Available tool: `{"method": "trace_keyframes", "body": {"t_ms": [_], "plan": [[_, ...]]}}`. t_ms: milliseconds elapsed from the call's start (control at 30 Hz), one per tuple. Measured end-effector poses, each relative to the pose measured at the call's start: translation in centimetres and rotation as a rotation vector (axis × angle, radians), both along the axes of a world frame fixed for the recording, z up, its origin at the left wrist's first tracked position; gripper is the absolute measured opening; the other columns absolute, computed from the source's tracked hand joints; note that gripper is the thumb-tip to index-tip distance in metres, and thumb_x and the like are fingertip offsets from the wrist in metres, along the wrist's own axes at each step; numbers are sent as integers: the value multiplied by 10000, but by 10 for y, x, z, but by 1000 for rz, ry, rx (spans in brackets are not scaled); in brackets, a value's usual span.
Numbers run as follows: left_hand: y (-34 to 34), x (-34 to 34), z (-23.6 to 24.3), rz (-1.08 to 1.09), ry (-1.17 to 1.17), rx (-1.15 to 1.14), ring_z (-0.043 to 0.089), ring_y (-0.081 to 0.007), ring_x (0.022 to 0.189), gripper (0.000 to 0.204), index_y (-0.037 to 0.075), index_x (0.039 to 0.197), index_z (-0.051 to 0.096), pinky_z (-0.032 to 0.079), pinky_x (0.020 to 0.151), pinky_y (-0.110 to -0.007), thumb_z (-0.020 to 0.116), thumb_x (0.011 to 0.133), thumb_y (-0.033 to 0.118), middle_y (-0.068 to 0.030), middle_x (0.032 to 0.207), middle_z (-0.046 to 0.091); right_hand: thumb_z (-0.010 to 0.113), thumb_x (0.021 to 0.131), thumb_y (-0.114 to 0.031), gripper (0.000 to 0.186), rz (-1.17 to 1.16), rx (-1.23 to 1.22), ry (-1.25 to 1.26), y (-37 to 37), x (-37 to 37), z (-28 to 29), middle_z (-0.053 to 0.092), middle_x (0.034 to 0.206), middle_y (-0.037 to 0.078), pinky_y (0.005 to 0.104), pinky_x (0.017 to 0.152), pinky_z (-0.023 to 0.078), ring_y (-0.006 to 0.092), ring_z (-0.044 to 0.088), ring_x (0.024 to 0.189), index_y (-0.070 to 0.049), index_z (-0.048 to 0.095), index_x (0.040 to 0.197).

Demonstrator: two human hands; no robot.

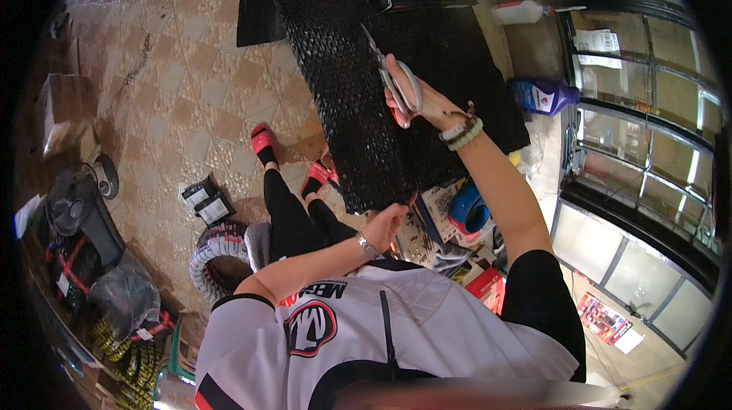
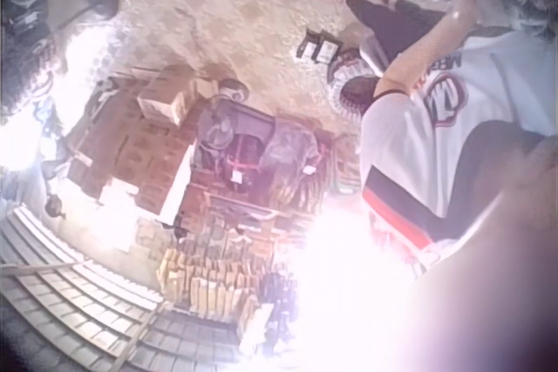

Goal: The person cuts a black rubber mat with scissors, then wraps it tightly with black tape. They repeatedly pull, tear, and smooth the tape to cover the mat's surface and edges.

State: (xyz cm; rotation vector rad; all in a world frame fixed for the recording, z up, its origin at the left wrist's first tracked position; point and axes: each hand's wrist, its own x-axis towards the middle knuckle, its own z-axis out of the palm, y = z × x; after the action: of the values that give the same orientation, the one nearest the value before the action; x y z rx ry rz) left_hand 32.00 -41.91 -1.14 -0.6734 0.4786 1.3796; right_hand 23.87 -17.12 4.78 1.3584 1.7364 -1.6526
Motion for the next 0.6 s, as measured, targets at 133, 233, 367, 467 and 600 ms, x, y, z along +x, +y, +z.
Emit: {"method": "trace_keyframes", "body": {"t_ms": [133, 233, 367, 467, 600], "plan": [[-16, 25, -47, -187, -40, -56, 590, -41, 720, 54, 36, 869, 667, 471, 689, -171, 648, 843, 78, 2, 815, 670, 344, 755, -887, 816, 53, 86, 61, 36, -56, -26, 495, 595, -2, 271, 436, 442, 131, 550, 443, -91, 523, 722], [-31, 28, -96, -402, 12, 249, 603, -84, 873, 184, 37, 990, 678, 467, 805, -231, 655, 870, 175, -1, 925, 671, 385, 761, -871, 783, 15, 116, 114, 49, -82, -50, 479, 589, -8, 273, 449, 450, 131, 551, 459, -101, 515, 712], [-59, -100, -162, -1554, 1210, 887, 570, -191, 1104, 429, 77, 1100, 680, 417, 957, -335, 588, 907, 449, -83, 1105, 671, 315, 817, -839, 769, 18, 35, 158, 39, -79, -74, 477, 598, 9, 283, 468, 433, 137, 519, 473, -95, 494, 745], [-9, -251, -193, -1381, 1620, 126, 581, -292, 1050, 403, 0, 1134, 582, 448, 861, -443, 533, 899, 324, -134, 1135, 610, 400, 794, -837, 737, -27, 13, 190, 31, -73, -75, 493, 610, 10, 293, 500, 439, 133, 528, 496, -111, 504, 717], [120, -353, -176, -261, 874, -254, 413, -279, 1340, 1129, -5, 1453, 347, 279, 1085, -527, 550, 704, 816, -190, 1457, 408, 340, 814, -836, 772, 66, 81, 90, 30, -74, -62, 504, 625, 40, 308, 531, 427, 159, 539, 538, -89, 514, 721]]}}
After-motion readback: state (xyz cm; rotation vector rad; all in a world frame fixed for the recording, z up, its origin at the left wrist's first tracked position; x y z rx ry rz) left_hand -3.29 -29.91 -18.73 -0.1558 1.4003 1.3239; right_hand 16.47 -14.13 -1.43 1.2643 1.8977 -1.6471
